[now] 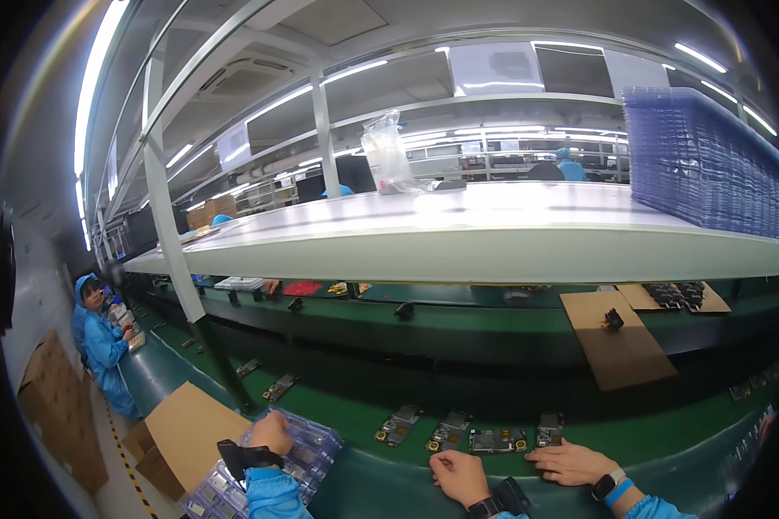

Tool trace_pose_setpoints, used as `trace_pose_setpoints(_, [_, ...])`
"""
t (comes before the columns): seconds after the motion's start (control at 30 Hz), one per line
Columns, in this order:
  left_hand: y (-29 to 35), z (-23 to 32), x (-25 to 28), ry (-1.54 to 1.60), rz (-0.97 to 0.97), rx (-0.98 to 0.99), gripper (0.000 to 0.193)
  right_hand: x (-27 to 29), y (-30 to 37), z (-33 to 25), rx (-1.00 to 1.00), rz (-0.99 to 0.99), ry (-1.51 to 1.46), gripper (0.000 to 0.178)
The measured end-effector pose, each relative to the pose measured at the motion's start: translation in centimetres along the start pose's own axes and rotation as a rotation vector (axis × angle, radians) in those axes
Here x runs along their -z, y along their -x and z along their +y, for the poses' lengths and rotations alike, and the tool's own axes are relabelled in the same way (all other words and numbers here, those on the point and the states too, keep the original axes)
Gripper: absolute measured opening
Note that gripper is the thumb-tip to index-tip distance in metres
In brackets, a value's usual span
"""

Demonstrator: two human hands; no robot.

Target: The worker is assembling small components onto a circuit board on a factory production line.

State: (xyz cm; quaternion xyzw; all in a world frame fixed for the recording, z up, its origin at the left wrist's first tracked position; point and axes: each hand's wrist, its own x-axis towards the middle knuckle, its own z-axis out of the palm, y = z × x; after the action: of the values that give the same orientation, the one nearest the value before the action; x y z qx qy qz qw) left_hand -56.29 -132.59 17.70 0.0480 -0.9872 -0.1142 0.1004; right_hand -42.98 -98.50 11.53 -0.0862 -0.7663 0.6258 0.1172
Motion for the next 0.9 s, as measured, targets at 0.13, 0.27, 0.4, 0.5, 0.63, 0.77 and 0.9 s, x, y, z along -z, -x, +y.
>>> trace_pose_setpoints(0.13, [2.2,4.7,4.4,0.460,0.285,-0.179,0.010,0.0,-0.2,0.6,-0.012,-0.013,0.009,0.025])
trace_pose_setpoints(0.27, [4.3,11.1,4.1,0.787,0.115,-0.479,0.009,-0.2,0.1,-0.2,0.032,-0.014,-0.030,0.024])
trace_pose_setpoints(0.4, [6.8,17.0,-4.0,0.992,-0.244,-0.552,0.010,-0.5,0.4,-1.8,0.424,0.109,0.010,0.021])
trace_pose_setpoints(0.5, [8.7,18.5,-9.3,1.162,-0.388,-0.551,0.015,0.5,0.3,-1.5,0.394,0.107,0.149,0.016])
trace_pose_setpoints(0.63, [8.7,18.9,-11.1,1.502,-0.590,-0.359,0.020,1.8,-1.4,0.7,0.560,0.085,0.290,0.016])
trace_pose_setpoints(0.77, [8.9,19.1,-11.3,1.171,-0.202,-0.490,0.024,3.7,-1.7,0.6,0.278,0.015,0.129,0.024])
trace_pose_setpoints(0.9, [11.0,21.0,-9.2,0.628,0.147,-0.642,0.049,7.3,-3.0,1.1,0.184,0.331,-0.109,0.022])
